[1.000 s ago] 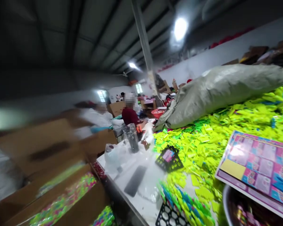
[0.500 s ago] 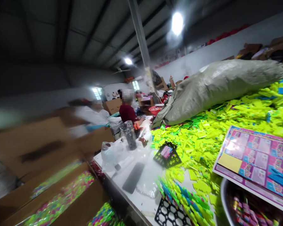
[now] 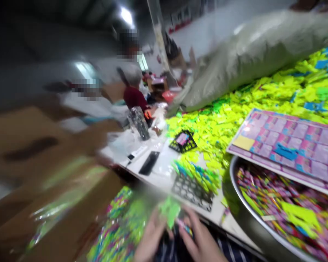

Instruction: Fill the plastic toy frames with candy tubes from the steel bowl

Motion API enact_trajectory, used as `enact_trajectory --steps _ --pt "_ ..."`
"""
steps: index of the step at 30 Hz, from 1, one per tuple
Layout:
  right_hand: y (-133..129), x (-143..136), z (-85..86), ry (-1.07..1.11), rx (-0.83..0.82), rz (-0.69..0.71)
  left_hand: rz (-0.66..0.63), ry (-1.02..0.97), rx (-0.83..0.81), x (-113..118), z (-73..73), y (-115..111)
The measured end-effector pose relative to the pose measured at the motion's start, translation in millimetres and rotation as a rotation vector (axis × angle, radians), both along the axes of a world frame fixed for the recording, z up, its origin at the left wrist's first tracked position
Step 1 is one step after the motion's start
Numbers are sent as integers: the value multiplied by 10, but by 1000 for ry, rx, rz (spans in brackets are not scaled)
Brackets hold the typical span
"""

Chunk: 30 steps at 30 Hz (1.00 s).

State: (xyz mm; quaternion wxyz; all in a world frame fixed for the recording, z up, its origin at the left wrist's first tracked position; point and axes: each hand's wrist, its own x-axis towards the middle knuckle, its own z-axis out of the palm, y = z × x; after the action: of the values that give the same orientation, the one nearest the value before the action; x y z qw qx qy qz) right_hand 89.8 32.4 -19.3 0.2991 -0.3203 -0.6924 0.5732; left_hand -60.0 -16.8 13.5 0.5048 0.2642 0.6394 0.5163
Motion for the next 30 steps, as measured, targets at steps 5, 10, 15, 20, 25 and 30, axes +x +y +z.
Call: enact_trajectory --steps 5,10,15,20,25,30 --pt "19 120 37 29 -113 2 24 -7 73 -59 131 122" --pt "11 224 164 -73 -76 45 -84 51 75 -2 140 138" --pt "2 252 226 -171 50 58 -114 20 127 67 62 108" --pt "4 184 123 -142 74 -40 -115 5 116 113 39 132" --pt "41 136 14 -118 65 -58 -99 -62 67 107 -47 169" --pt "92 74 -77 -112 -42 -64 -78 -80 95 58 -177 220"
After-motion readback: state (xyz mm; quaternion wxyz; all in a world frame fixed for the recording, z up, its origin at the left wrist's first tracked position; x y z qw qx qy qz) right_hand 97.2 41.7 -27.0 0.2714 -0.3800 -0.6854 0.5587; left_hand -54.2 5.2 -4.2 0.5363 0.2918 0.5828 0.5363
